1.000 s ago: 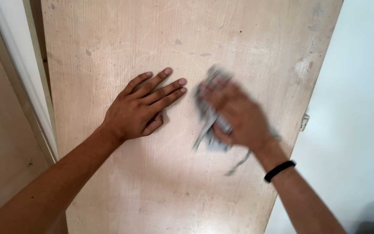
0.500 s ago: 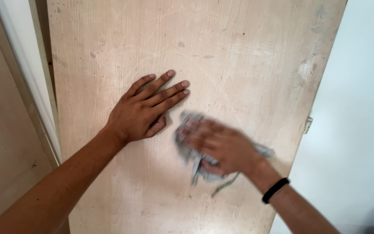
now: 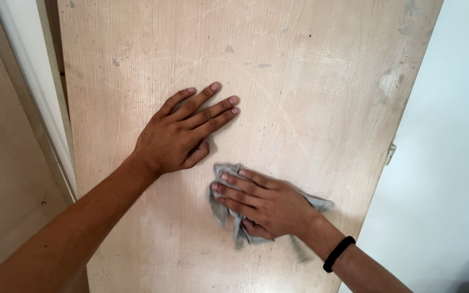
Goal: Cleaning a large wooden board using a grey cloth.
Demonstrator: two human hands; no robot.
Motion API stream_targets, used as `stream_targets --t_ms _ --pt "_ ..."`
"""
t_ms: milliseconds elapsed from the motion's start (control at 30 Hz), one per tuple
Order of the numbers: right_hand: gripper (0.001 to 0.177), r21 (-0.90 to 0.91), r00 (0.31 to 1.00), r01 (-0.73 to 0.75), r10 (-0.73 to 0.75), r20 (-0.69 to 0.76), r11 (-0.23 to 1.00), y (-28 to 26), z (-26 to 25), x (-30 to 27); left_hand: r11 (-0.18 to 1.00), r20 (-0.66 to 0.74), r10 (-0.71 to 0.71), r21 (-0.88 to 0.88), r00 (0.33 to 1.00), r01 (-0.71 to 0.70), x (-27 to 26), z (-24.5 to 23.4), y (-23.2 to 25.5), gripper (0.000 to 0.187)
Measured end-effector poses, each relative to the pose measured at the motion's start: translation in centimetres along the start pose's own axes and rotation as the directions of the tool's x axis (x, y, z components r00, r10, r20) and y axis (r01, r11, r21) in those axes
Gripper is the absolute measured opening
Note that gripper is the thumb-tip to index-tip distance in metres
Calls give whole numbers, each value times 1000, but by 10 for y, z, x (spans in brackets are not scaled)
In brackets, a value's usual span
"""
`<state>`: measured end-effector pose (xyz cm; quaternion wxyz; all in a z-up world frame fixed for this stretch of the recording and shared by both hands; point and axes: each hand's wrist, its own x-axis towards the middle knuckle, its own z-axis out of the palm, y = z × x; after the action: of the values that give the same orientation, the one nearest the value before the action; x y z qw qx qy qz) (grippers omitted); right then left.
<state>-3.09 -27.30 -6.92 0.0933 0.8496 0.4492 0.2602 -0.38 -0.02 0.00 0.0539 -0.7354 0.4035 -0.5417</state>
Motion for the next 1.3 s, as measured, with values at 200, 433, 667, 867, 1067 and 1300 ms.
stream_targets --t_ms 200,433,667,867,1067,1300 --pt "85 -168 945 -59 1 -327 984 57 -46 -2 1000 -11 3 3 1000 -3 0 0 -1 63" --pt "81 -215 802 -254 81 -592 943 54 -56 6 1000 -11 30 0 999 -30 -1 1 -2 63" --pt "81 -140 963 151 -177 -202 979 8 5 -10 999 -17 38 12 999 -38 -2 2 -2 65" --pt "79 -111 925 -143 93 -369 984 64 -43 -9 1000 7 5 6 1000 -5 -1 0 -2 65" --pt "79 -230 729 -380 136 -671 896 52 -37 12 999 18 14 52 1000 -15 -3 1 -2 65" --pt "92 -136 953 90 -125 -276 987 9 -2 -3 999 4 39 12 999 -39 -5 1 -4 67"
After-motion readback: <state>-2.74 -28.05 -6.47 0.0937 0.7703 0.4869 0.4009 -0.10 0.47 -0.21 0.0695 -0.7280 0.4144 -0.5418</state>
